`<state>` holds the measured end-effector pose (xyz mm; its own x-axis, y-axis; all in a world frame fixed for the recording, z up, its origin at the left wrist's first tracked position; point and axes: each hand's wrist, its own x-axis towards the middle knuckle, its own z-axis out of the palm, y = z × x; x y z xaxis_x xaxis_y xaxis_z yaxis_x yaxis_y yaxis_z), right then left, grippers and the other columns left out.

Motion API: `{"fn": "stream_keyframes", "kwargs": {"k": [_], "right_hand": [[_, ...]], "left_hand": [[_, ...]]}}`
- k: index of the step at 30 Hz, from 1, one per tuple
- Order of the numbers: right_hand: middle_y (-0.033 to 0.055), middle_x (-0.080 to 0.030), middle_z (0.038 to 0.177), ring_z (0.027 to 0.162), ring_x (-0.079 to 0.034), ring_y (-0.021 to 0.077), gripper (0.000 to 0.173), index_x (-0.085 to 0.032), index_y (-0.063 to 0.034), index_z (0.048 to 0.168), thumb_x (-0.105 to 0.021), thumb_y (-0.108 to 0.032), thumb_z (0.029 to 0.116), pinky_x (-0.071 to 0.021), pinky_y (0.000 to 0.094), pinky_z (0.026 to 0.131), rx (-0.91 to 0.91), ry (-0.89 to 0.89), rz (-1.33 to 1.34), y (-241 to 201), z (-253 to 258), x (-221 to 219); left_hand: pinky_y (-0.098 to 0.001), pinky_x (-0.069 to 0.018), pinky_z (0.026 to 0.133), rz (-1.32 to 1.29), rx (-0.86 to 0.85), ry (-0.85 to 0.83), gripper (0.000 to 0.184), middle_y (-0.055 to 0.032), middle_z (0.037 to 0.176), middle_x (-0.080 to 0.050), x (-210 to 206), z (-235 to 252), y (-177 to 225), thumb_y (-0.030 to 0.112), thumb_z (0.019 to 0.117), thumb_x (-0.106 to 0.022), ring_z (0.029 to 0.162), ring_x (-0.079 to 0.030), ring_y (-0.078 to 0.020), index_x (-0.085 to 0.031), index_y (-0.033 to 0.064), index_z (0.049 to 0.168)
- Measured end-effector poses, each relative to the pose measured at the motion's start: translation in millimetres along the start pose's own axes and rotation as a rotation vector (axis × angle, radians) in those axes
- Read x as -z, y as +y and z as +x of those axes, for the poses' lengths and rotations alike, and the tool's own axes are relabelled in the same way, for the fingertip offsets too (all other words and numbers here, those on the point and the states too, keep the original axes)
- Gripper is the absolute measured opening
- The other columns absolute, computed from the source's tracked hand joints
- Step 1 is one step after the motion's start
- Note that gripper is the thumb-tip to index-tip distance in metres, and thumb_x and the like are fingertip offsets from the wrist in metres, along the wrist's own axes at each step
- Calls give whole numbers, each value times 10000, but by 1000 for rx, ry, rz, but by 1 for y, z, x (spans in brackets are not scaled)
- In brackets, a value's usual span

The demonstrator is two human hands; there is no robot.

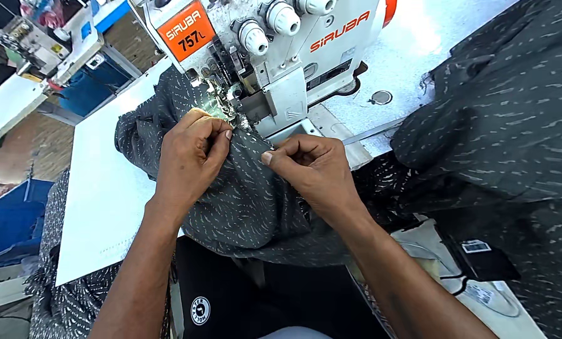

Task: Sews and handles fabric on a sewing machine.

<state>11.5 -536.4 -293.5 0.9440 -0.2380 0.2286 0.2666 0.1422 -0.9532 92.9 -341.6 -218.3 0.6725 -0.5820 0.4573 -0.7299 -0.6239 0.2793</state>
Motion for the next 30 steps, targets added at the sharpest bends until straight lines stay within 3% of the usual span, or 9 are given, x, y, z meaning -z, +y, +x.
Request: {"fn": "stream_keyframes", "kwargs": {"k": [6, 11, 13, 14, 16, 17, 20, 22, 30], "right_hand": [[2, -536, 588, 501, -484, 62, 253, -587, -90, 687, -745, -75, 884, -396, 203, 465, -128, 48, 215, 2, 1, -4], [11, -555, 601, 503, -505, 71, 232, -578, -101, 702, -739, -76, 866, -401, 206, 453, -134, -5, 137, 3, 1, -2], [19, -563, 616, 502, -516, 79, 146, -602, -78, 810, -739, -52, 854, -421, 210, 452, -202, -63, 77, -2, 4, 1], [33, -584, 636, 513, -544, 92, 131, -642, -46, 950, -734, -28, 858, -467, 223, 466, -282, -120, 89, -6, 7, 4], [71, -637, 708, 569, -629, 124, 343, -625, -23, 1232, -693, -12, 895, -572, 267, 527, -446, -281, 179, -10, 15, 13], [94, -674, 760, 618, -669, 139, 360, -616, -15, 1280, -662, -14, 923, -601, 284, 567, -485, -356, 230, -11, 18, 16], [99, -691, 769, 626, -663, 113, 125, -695, -2, 1036, -595, -50, 977, -575, 254, 551, -447, -426, 226, -10, 19, 19], [85, -673, 743, 610, -638, 96, 155, -701, -14, 942, -569, -66, 1006, -549, 236, 534, -372, -423, 199, -9, 16, 18], [74, -670, 787, 652, -652, 98, 178, -670, -3, 1061, -501, -57, 1041, -570, 230, 573, -193, -426, 209, 0, 4, 12]], "left_hand": [[-161, -437, 609, 5, 11, -37, 174, -40, 1013, -648, 3, -6, 6, 131, 1011, -609, 725, -533, -27, -757, 65, 1076], [-254, -545, 805, 89, -75, -100, 235, -98, 1072, -656, 8, -10, 8, 91, 1031, -552, 954, -640, -143, -743, 48, 1161], [-303, -563, 793, 148, -86, -105, 238, -118, 1078, -660, 5, -10, 12, 81, 1033, -546, 957, -657, -190, -740, 48, 1166], [-320, -571, 777, 172, -95, -106, 234, -123, 1073, -659, 4, -9, 15, 75, 1036, -545, 946, -664, -206, -737, 46, 1168], [-350, -572, 776, 211, -120, -112, 237, -126, 1068, -656, 3, -8, 18, 67, 1042, -535, 947, -663, -230, -725, 45, 1181], [-371, -562, 807, 217, -128, -110, 248, -126, 1081, -662, 3, -8, 17, 67, 1044, -527, 978, -659, -242, -725, 52, 1194], [-403, -519, 921, 160, -74, -42, 273, -104, 1136, -696, 3, -17, 12, 90, 1048, -524, 1081, -642, -244, -750, 101, 1202], [-371, -506, 941, 118, -26, -16, 285, -85, 1144, -691, 2, -20, 10, 95, 1051, -512, 1092, -626, -221, -755, 118, 1197], [-401, -473, 956, 116, -63, -77, 360, -86, 1195, -671, 4, -17, 5, 33, 1040, -457, 1115, -598, -241, -739, 124, 1244]]}}
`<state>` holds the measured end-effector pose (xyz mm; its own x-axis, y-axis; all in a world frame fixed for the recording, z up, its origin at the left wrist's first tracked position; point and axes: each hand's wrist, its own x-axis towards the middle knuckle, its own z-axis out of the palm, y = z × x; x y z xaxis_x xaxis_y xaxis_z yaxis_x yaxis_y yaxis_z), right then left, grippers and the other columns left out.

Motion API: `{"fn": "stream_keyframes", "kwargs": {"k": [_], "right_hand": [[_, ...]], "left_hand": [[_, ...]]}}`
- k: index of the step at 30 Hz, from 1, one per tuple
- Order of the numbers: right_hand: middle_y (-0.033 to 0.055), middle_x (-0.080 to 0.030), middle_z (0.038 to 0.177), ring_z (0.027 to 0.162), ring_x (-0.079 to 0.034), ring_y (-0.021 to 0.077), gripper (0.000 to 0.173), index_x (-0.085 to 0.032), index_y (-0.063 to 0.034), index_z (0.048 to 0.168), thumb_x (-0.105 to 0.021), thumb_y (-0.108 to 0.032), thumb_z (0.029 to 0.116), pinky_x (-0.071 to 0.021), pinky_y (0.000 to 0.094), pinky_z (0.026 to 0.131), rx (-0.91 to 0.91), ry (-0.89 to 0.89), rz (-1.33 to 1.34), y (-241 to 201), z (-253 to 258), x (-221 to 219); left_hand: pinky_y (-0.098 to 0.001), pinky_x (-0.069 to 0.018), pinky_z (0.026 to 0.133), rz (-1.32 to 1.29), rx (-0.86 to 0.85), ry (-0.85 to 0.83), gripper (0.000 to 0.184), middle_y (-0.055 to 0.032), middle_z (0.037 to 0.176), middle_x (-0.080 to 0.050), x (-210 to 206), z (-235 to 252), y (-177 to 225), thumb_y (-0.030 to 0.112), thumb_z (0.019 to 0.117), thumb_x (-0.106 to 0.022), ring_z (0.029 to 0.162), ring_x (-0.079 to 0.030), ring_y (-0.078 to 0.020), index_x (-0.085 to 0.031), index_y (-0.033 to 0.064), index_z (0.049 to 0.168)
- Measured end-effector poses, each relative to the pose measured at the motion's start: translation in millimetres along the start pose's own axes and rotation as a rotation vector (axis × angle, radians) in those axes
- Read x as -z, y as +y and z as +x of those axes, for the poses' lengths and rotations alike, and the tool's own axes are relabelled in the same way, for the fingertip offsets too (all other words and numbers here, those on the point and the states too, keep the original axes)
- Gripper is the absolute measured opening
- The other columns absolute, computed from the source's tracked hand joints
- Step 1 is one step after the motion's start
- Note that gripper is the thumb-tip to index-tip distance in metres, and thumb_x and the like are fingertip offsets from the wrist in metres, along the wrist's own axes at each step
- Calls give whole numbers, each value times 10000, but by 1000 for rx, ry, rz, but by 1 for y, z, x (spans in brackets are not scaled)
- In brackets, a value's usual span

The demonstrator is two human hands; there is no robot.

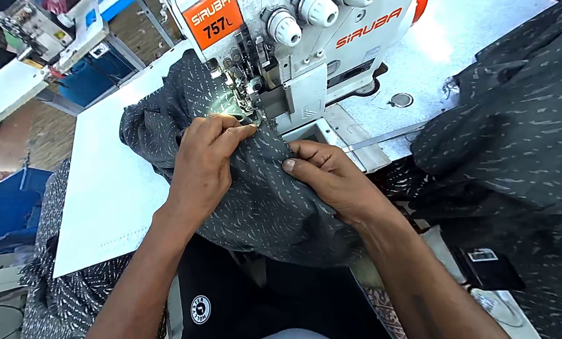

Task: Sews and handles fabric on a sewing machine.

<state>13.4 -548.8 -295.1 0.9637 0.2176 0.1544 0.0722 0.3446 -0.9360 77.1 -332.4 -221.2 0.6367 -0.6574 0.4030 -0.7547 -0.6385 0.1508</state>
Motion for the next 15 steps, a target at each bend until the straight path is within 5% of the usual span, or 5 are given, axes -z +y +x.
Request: {"fn": "stream_keyframes", "kwargs": {"k": [8, 15], "right_hand": [[72, -675, 813, 673, -667, 112, 206, -658, -18, 1145, -486, -66, 1044, -584, 246, 585, -6, 53, -37, -2, -2, -10], [89, -667, 847, 708, -655, 140, 205, -656, -2, 1113, -472, -73, 1056, -571, 281, 610, 6, 91, -70, 0, 19, -25]], "left_hand": [[-395, -461, 1008, -55, -34, -36, 394, -81, 1228, -675, 3, 5, -8, 4, 1025, -435, 1167, -589, -246, -735, 118, 1253], [-370, -425, 1028, -336, -141, -99, 402, -79, 1123, -624, 1, 31, -68, 22, 1029, -435, 1164, -534, -198, -799, 172, 1109]]}}
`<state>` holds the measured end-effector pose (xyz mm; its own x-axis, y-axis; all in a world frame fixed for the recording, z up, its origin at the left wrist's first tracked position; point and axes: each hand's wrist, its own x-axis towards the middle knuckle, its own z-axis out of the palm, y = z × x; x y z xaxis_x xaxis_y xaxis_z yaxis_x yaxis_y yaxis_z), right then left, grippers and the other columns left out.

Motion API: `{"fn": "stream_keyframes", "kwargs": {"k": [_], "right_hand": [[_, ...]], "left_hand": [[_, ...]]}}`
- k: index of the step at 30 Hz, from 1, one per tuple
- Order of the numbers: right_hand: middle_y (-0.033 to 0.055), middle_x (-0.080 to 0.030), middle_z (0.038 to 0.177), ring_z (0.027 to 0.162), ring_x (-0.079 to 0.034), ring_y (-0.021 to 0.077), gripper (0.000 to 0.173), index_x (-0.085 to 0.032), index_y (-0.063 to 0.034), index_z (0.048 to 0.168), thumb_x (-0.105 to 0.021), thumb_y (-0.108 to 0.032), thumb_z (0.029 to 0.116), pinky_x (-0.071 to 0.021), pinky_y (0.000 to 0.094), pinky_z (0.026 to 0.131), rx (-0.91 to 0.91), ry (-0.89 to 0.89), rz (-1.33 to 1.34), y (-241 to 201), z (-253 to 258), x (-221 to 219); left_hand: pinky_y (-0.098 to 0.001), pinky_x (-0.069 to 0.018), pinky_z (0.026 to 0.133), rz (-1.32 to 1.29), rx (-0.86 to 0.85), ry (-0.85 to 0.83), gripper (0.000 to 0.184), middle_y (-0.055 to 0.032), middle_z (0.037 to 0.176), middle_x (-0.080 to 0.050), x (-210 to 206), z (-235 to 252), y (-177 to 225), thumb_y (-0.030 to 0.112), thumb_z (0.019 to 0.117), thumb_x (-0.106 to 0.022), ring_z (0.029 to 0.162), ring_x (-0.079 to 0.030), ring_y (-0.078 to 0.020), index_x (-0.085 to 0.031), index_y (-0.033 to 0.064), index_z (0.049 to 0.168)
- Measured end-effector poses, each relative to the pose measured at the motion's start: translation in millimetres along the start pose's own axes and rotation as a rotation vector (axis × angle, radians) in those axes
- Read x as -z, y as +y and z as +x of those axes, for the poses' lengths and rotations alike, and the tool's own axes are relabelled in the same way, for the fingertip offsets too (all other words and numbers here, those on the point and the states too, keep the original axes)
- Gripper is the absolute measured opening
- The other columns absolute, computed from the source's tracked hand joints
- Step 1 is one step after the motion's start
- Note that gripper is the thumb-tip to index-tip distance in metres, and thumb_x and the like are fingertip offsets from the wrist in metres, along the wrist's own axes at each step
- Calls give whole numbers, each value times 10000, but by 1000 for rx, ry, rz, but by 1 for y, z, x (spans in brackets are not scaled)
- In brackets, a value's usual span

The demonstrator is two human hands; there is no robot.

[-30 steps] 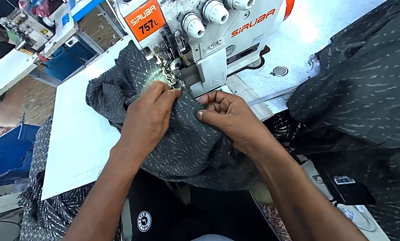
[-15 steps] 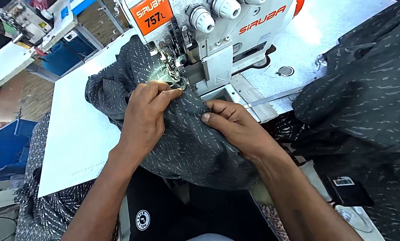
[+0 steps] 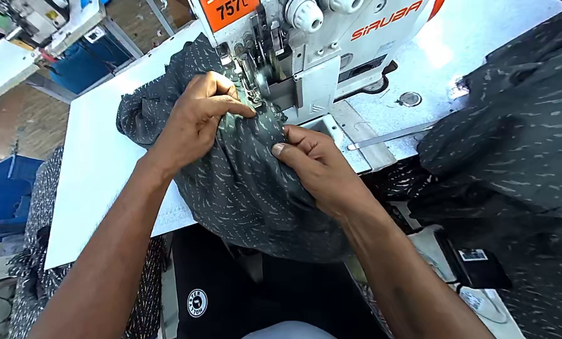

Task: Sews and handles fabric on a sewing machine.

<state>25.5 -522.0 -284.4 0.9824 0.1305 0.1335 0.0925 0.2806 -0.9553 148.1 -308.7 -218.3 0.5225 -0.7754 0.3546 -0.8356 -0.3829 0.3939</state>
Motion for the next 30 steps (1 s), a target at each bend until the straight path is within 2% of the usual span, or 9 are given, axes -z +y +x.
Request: {"fn": "stream_keyframes", "kwargs": {"k": [7, 10, 12, 14, 18, 20, 22, 26, 30], "right_hand": [[63, -662, 857, 735, -652, 121, 216, -657, -22, 1089, -451, -73, 1050, -568, 266, 628, 28, -101, -39, 1, -10, 0], [-6, -703, 871, 756, -676, 57, 181, -676, -71, 1097, -536, -165, 1030, -585, 221, 648, 32, -282, -65, 8, -31, 26], [-60, -723, 869, 774, -683, 14, 196, -700, -113, 1054, -633, -289, 999, -593, 210, 669, -14, -470, -105, 12, -47, 44], [-80, -745, 951, 882, -702, 4, 283, -718, -142, 1099, -745, -348, 908, -626, 243, 777, -130, -667, -218, 10, -66, 51], [-12, -709, 887, 842, -673, 103, 258, -736, -146, 1031, -782, -332, 859, -567, 394, 774, -504, -809, -684, 16, -94, 68], [6, -710, 863, 827, -679, 143, 268, -740, -144, 1007, -797, -341, 834, -563, 453, 766, -524, -694, -790, 24, -115, 83], [-129, -722, 929, 879, -678, -14, 342, -725, -237, 1075, -821, -405, 793, -602, 279, 796, -407, -552, -641, 16, -138, 91], [-109, -752, 906, 807, -705, -4, 237, -741, -205, 1052, -818, -295, 847, -621, 221, 713, -182, -390, -297, 3, -123, 62], [-66, -757, 914, 820, -719, 37, 236, -733, -151, 1061, -814, -239, 856, -638, 263, 736, -126, -462, -293, 6, -104, 40]], "left_hand": [[-513, -341, 1179, 285, 33, 59, 413, -162, 1413, -563, 5, -21, 28, -16, 994, -453, 1393, -445, -343, -769, 174, 1180], [-505, -422, 1123, 315, 351, 312, 324, -178, 1479, -516, -2, -92, 39, 176, 1044, -538, 1389, -469, -324, -666, 87, 1328], [-560, -496, 1000, 273, 719, 314, 619, -215, 1499, -474, -9, -142, 21, 436, 978, -619, 1321, -514, -369, -512, 89, 1480], [-677, -479, 917, 309, 901, 214, 755, -283, 1369, -548, -19, -170, 9, 560, 912, -649, 1170, -577, -467, -538, 18, 1425], [-628, -512, 635, 384, 908, 145, 290, -162, 794, -688, -22, -160, 6, 293, 1033, -562, 698, -670, -354, -686, 32, 1059], [-555, -586, 692, 174, 955, 228, 276, -159, 862, -708, -6, -151, 15, 197, 1062, -508, 744, -706, -297, -657, -22, 1137], [-393, -628, 712, -167, 930, 561, 235, -39, 913, -680, 18, -148, 24, 175, 1074, -445, 776, -702, -154, -580, 17, 1184], [-416, -610, 824, -554, 859, 1034, 172, 18, 1013, -699, 58, -135, -4, 233, 1073, -409, 920, -707, -155, -527, 145, 1163], [-511, -544, 969, -265, 1072, 612, 547, -94, 1359, -598, 34, -148, 23, 483, 1078, -425, 1186, -626, -235, -444, 116, 1483]]}}
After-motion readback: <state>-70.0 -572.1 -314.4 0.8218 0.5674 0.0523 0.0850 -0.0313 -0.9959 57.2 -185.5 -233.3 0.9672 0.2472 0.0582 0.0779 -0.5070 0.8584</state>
